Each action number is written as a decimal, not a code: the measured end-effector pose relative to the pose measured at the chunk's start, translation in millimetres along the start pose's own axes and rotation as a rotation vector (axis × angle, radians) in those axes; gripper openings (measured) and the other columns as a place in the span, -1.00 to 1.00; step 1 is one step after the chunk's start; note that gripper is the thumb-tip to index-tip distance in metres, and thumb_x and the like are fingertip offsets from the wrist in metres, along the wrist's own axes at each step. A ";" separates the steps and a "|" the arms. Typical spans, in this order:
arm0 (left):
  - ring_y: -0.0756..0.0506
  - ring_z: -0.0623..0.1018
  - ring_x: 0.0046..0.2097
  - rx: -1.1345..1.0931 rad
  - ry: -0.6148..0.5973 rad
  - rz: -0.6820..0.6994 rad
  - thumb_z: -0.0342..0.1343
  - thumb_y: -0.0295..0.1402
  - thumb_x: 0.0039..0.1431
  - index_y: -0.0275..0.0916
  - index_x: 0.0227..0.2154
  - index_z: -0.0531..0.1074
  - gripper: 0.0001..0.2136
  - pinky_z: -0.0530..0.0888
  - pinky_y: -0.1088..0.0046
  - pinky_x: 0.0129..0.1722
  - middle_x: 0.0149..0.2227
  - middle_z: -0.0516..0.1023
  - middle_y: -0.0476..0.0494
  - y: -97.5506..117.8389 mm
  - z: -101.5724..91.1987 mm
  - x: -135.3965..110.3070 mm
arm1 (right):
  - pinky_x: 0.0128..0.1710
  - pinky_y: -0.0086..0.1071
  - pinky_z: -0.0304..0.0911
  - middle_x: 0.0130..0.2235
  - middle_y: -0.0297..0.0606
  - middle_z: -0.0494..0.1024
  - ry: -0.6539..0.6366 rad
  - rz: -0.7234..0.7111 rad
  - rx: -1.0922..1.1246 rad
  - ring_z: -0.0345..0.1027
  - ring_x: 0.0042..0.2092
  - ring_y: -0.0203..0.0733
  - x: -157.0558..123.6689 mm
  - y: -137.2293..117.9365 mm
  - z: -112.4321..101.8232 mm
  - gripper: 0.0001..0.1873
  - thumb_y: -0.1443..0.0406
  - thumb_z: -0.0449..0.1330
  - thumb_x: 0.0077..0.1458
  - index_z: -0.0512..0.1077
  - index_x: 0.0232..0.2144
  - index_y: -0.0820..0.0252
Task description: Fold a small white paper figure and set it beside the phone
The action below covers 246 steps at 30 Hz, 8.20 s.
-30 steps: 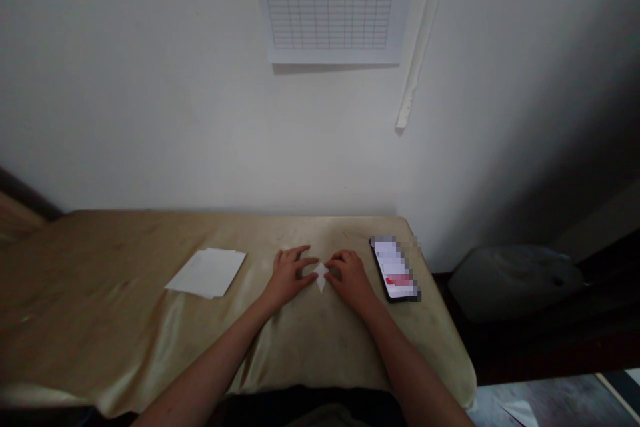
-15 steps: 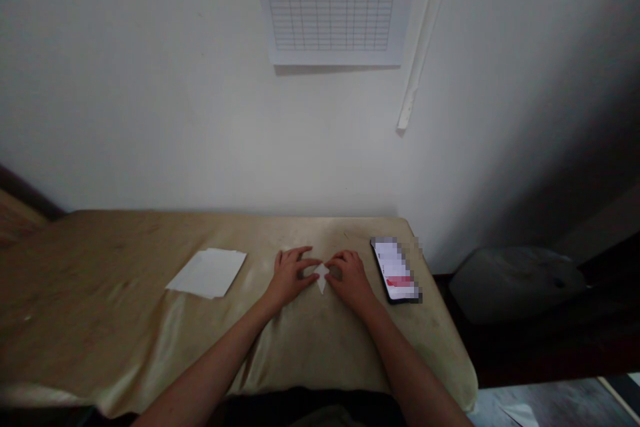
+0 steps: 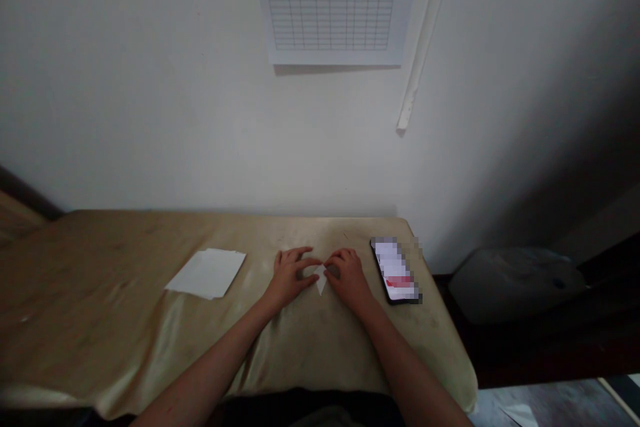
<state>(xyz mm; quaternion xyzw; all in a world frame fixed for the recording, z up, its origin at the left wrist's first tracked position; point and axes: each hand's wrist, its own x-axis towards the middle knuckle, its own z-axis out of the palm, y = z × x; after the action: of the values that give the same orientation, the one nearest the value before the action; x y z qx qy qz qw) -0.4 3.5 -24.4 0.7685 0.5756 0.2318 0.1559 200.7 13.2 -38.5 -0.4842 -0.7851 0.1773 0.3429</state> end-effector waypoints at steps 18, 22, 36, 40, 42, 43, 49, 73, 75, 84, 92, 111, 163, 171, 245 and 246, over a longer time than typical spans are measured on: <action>-0.23 0.29 0.26 -0.020 0.015 0.011 0.31 -0.30 0.10 0.06 -0.25 0.60 -0.86 -0.11 -0.18 0.32 0.21 0.42 0.01 1.2 -1.7 -2.0 | 0.04 -0.15 0.20 -0.17 -0.22 0.49 -0.012 -0.053 -0.052 0.27 -0.01 -0.05 -1.0 -6.5 -1.0 -0.87 0.44 0.25 0.10 0.48 -0.34 0.11; -0.24 0.30 0.25 -0.005 0.022 0.021 0.30 -0.31 0.11 0.01 -0.29 0.60 -0.90 -0.10 -0.19 0.32 0.21 0.42 -0.01 3.2 -2.8 -3.3 | 0.04 -0.14 0.19 -0.18 -0.21 0.50 -0.007 -0.059 -0.083 0.28 -0.01 -0.04 -2.0 -6.0 -1.6 -0.89 0.43 0.25 0.11 0.48 -0.33 0.11; -0.25 0.29 0.26 0.000 0.009 0.036 0.31 -0.31 0.11 0.01 -0.28 0.60 -0.89 -0.11 -0.21 0.31 0.21 0.41 -0.02 3.6 -3.6 -4.2 | 0.14 -0.08 0.05 -0.21 -0.22 0.54 -0.020 -0.097 -0.246 0.30 -0.02 -0.04 1.5 -16.4 3.0 -0.94 0.37 0.21 0.20 0.48 -0.29 0.11; -0.24 0.30 0.26 0.005 0.010 0.029 0.32 -0.32 0.11 0.00 -0.29 0.61 -0.90 -0.10 -0.21 0.31 0.21 0.42 -0.03 2.8 -2.7 -3.4 | 0.15 -0.11 0.03 -0.26 -0.27 0.55 0.020 -0.118 -0.248 0.31 -0.06 -0.09 1.3 -16.9 2.7 -0.89 0.43 0.21 0.17 0.48 -0.35 0.14; -0.24 0.30 0.25 0.007 0.014 0.025 0.32 -0.32 0.10 -0.01 -0.30 0.61 -0.91 -0.10 -0.20 0.31 0.20 0.43 -0.03 3.3 -2.7 -3.2 | 0.13 -0.13 0.04 -0.27 -0.29 0.55 0.030 -0.123 -0.209 0.32 -0.06 -0.11 0.2 -15.6 1.3 -0.87 0.45 0.22 0.16 0.49 -0.37 0.13; -0.24 0.30 0.26 0.007 0.015 0.027 0.32 -0.32 0.11 -0.01 -0.31 0.61 -0.91 -0.10 -0.20 0.32 0.20 0.43 -0.03 3.8 -2.9 -3.3 | 0.12 -0.14 0.04 -0.27 -0.30 0.55 0.032 -0.129 -0.188 0.32 -0.07 -0.12 -0.6 -14.6 0.5 -0.87 0.45 0.22 0.16 0.50 -0.37 0.13; -0.23 0.30 0.25 0.034 0.019 0.047 0.30 -0.29 0.14 -0.01 -0.34 0.61 -0.97 -0.09 -0.21 0.31 0.21 0.42 -0.01 6.4 -3.6 -5.5 | 0.24 -0.06 -0.08 -0.27 -0.35 0.57 0.018 -0.186 -0.167 0.34 -0.04 -0.15 -5.4 -8.6 -2.0 -0.85 0.43 0.26 0.14 0.53 -0.41 0.08; -0.28 0.28 0.25 0.127 0.022 0.123 0.27 -0.27 0.18 0.04 -0.28 0.62 -0.94 -0.11 -0.37 0.26 0.26 0.38 0.00 6.4 -2.6 -8.0 | 0.30 0.07 -0.15 -0.21 -0.29 0.51 -0.064 -0.177 -0.340 0.28 0.02 -0.10 -6.1 -8.3 -12.1 -0.81 0.35 0.28 0.17 0.62 -0.29 -0.12; -0.30 0.28 0.26 0.146 0.006 0.130 0.28 -0.25 0.18 0.05 -0.29 0.61 -0.94 -0.13 -0.41 0.25 0.27 0.36 0.02 5.9 -3.3 -7.7 | 0.31 0.09 -0.19 -0.19 -0.28 0.51 -0.089 -0.154 -0.363 0.27 0.04 -0.08 -5.2 -10.0 -16.0 -0.86 0.31 0.29 0.17 0.62 -0.30 -0.10; -0.33 0.22 0.29 0.166 -0.059 0.085 0.28 -0.14 0.15 0.09 -0.25 0.60 -0.88 -0.20 -0.49 0.22 0.27 0.37 0.04 2.9 -7.8 -4.4 | 0.29 0.15 -0.19 -0.16 -0.29 0.45 -0.181 -0.026 -0.331 0.26 0.04 -0.04 -6.5 -13.1 -30.8 -0.76 0.03 0.39 0.02 0.61 -0.21 -0.20; -0.37 0.22 0.28 0.157 0.033 0.055 0.28 -0.17 0.16 0.10 -0.29 0.60 -0.93 -0.25 -0.49 0.20 0.21 0.44 0.07 6.2 -4.5 -11.4 | 0.28 0.27 -0.28 -0.19 -0.25 0.46 -0.070 0.012 -0.393 0.28 0.02 0.02 -8.7 -20.2 -22.5 -0.84 0.06 0.42 0.00 0.63 -0.34 -0.12; -0.32 0.26 0.26 0.113 0.066 -0.020 0.32 -0.20 0.11 -0.01 -0.23 0.55 -0.83 -0.13 -0.36 0.25 0.21 0.44 -0.01 10.0 -2.9 -13.1 | 0.17 -0.03 0.07 -0.12 -0.22 0.44 0.040 0.055 -0.210 0.26 0.02 0.00 -14.9 -8.2 -11.2 -0.75 0.16 0.49 -0.10 0.60 -0.32 0.02; -0.24 0.38 0.23 0.048 0.009 -0.025 0.28 -0.31 0.16 0.08 -0.17 0.59 -0.82 -0.06 -0.25 0.29 0.20 0.45 -0.02 19.0 -8.4 -15.5 | 0.13 -0.12 0.18 -0.08 -0.18 0.43 0.015 0.150 -0.098 0.23 0.06 0.03 -13.3 -10.9 -10.6 -0.70 0.24 0.48 -0.13 0.63 -0.25 -0.04; -0.28 0.36 0.23 0.112 0.023 0.042 0.22 -0.28 0.23 0.17 -0.17 0.61 -0.82 -0.15 -0.35 0.28 0.23 0.41 -0.02 18.9 -5.5 -18.6 | 0.17 -0.03 0.17 -0.01 -0.15 0.45 -0.046 0.097 -0.086 0.18 0.12 0.08 -13.0 -3.7 -5.8 -0.75 0.28 0.44 -0.06 0.65 -0.26 -0.13; -0.32 0.25 0.29 0.078 -0.062 -0.035 0.36 -0.17 0.05 0.23 -0.09 0.57 -0.67 -0.14 -0.34 0.27 0.28 0.32 -0.04 7.1 -10.0 -10.9 | 0.08 -0.11 0.15 -0.15 -0.13 0.43 0.073 0.155 -0.248 0.22 0.02 0.02 -5.7 -14.1 4.7 -0.95 0.29 0.24 0.14 0.49 -0.32 0.13; -0.32 0.24 0.30 0.084 -0.065 -0.036 0.36 -0.17 0.05 0.24 -0.09 0.57 -0.68 -0.14 -0.34 0.27 0.28 0.31 -0.04 7.1 -10.0 -11.0 | 0.08 -0.11 0.15 -0.14 -0.13 0.43 0.071 0.148 -0.247 0.22 0.02 0.02 -6.0 -14.4 4.2 -0.94 0.29 0.24 0.14 0.50 -0.30 0.12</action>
<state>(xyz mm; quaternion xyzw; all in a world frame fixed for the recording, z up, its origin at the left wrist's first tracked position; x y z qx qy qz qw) -2.4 -9.4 -14.3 0.7710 0.5932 0.1794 0.1464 190.3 1.5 -34.8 -0.5854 -0.7503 0.0871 0.2945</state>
